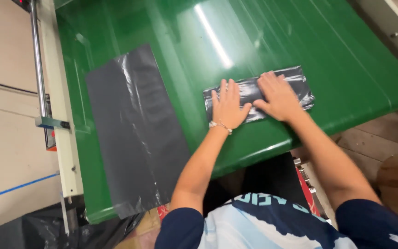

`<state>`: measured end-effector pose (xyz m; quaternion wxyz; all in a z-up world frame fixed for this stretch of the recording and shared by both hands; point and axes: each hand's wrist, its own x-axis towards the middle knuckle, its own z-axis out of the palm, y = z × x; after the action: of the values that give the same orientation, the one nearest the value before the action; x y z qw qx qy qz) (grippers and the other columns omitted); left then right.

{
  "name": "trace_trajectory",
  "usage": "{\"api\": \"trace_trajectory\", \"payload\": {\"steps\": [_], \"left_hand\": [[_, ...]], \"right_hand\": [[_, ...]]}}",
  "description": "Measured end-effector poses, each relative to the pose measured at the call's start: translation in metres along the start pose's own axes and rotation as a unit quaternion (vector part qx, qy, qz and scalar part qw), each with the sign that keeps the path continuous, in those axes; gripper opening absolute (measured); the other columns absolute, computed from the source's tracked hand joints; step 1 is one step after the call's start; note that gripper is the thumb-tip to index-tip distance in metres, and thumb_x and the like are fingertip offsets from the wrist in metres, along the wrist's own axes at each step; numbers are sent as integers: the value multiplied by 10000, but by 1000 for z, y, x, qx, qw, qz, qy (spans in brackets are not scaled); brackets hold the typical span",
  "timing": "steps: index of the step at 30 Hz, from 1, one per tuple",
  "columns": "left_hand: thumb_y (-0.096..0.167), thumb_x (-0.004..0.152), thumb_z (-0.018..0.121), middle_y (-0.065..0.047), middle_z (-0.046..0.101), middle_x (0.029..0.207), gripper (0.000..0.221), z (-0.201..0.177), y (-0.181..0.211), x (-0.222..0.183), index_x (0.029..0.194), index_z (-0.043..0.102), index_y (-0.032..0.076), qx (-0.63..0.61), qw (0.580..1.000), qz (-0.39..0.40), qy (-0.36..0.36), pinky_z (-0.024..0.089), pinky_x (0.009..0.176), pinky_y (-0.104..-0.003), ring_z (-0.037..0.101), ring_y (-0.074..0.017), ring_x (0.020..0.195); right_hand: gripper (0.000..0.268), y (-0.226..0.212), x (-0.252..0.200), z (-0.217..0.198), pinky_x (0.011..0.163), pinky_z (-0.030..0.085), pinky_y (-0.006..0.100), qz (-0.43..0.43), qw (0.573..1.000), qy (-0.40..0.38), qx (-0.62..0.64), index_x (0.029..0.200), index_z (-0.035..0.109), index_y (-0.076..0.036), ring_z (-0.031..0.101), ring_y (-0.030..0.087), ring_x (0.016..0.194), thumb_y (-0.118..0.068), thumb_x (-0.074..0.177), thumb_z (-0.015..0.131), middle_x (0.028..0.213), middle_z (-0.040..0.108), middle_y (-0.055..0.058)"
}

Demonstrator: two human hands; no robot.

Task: Folding plastic bags coming off a conveyor belt and placing them into a storage crate.

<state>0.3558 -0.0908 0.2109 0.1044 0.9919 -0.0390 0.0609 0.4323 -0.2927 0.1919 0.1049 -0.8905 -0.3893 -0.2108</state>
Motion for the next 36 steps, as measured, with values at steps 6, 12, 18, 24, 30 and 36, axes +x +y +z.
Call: {"api": "trace_trajectory", "payload": {"steps": [6,12,18,24,30,36], "left_hand": [[664,871,562,-183,247,1621,952,-60,-48,-55,1513,331,0,18,996,82,-24,326,1141,-654,185,-386,1515],[231,936,537,18,434,769,150,-13,-69,-52,792,535,187,161,899,339,226,436,565,-334,490,-205,733],[397,884,494,41,570,644,254,-27,-41,-37,723,554,211,-21,952,291,-92,485,518,-336,616,-210,587],[352,873,624,-59,707,801,233,-92,-8,5,813,689,136,-402,856,201,-257,545,796,-386,693,-261,835],[927,794,180,-17,655,1343,1014,-36,-60,63,1362,601,201,-541,713,-130,-427,435,1079,-403,620,-215,1253],[535,952,488,-57,618,712,379,-1,-30,46,821,491,180,-199,979,24,-22,554,689,-433,687,-304,752]], "right_hand": [[846,49,-34,-35,1255,189,516,162,979,-108,-66,1535,439,31,305,372,1519,-640,1025,361,1584,433,229],[698,-78,-20,-34,1213,285,478,-41,992,-29,112,1424,514,-26,422,342,1433,-285,793,662,1487,506,182],[644,-105,-57,-19,1206,317,434,1,987,-73,146,1441,491,-72,456,276,1405,-273,855,670,1459,528,111],[96,-113,-59,-67,950,551,404,129,944,-10,304,998,719,-132,692,257,1072,-148,923,661,1016,745,32],[177,-84,-50,-65,876,590,366,431,583,98,682,1149,613,-8,730,209,945,-47,1037,482,1003,720,137],[149,-23,-63,-30,794,603,493,510,446,-7,735,1160,539,-122,742,252,930,-115,1049,439,1044,691,68]]}}
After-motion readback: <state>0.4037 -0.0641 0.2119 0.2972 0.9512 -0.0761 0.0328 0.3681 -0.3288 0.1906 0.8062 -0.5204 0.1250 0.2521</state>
